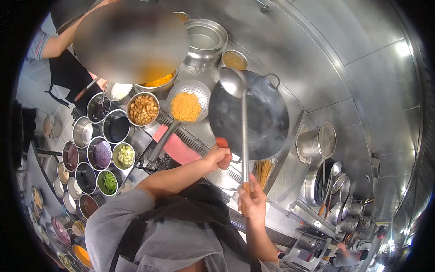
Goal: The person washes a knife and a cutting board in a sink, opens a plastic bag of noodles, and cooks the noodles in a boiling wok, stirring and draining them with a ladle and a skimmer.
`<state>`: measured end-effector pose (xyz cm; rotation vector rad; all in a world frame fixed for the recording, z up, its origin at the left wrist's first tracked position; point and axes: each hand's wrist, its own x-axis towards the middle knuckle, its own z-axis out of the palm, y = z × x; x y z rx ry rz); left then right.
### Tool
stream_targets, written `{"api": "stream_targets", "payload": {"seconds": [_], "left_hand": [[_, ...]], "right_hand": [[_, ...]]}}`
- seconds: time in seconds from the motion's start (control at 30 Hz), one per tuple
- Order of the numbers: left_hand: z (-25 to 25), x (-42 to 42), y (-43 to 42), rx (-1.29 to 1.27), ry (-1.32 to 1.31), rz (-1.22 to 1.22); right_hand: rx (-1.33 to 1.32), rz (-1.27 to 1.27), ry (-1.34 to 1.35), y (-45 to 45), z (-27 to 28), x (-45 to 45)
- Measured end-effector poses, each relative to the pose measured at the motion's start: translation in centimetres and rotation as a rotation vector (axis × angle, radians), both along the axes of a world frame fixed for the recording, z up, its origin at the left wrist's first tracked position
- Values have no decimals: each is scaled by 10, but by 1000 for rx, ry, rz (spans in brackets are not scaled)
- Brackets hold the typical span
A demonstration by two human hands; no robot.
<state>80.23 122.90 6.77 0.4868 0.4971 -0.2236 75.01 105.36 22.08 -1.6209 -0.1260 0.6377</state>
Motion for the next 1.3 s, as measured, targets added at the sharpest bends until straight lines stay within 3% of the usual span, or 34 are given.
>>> {"api": "stream_targets", "payload": {"seconds": [0.07,0.17,0.23,0.3,0.33,0.5,0.6,0.7,0.77,0.83,0.87,0.9,0.97,1.0,1.03,1.1,1.13,1.2,1.23,1.3], "left_hand": [[14,15,-7,217,63,128],[-11,49,-9,359,139,234],[-22,65,-9,343,117,253],[-32,75,-19,337,86,204],[-39,76,-21,330,64,159],[-22,68,-29,379,34,161],[-33,63,-23,510,26,113],[4,28,0,409,30,61],[-35,5,28,870,20,-107],[-75,-27,46,1244,127,-35],[-82,-45,56,1410,160,22],[-100,-61,70,1464,170,-100],[-130,-85,92,1507,191,-207],[-139,-93,99,1516,81,-187],[-146,-95,105,1524,-30,-164],[-138,-92,105,1502,21,-176],[-132,-92,105,1489,66,-205],[-125,-95,106,1467,68,-189],[-124,-97,106,1451,49,-180],[-114,-96,108,1468,41,-172]], "right_hand": [[4,-60,-126,-19,-3,5],[-22,-179,-274,-52,-19,9],[-39,-225,-355,-68,-33,25],[-306,-146,-273,-88,-42,47],[-323,-190,-374,-94,-48,55],[-287,-147,-328,-96,-69,107],[-255,-62,-317,-59,-61,137],[-285,7,-316,2,-41,170],[-278,96,-384,46,-40,199],[-382,183,-493,102,-26,226],[-465,267,-599,129,-33,250],[-503,328,-926,157,-57,284],[-497,399,-1249,228,-73,323],[-431,425,-1440,261,-80,339],[-425,441,-1448,295,-78,345],[-879,518,-955,350,-80,346],[-876,537,-955,370,-84,347],[-656,473,-497,400,-97,349],[-656,481,-490,408,-103,352],[-176,387,114,414,-103,356]]}}
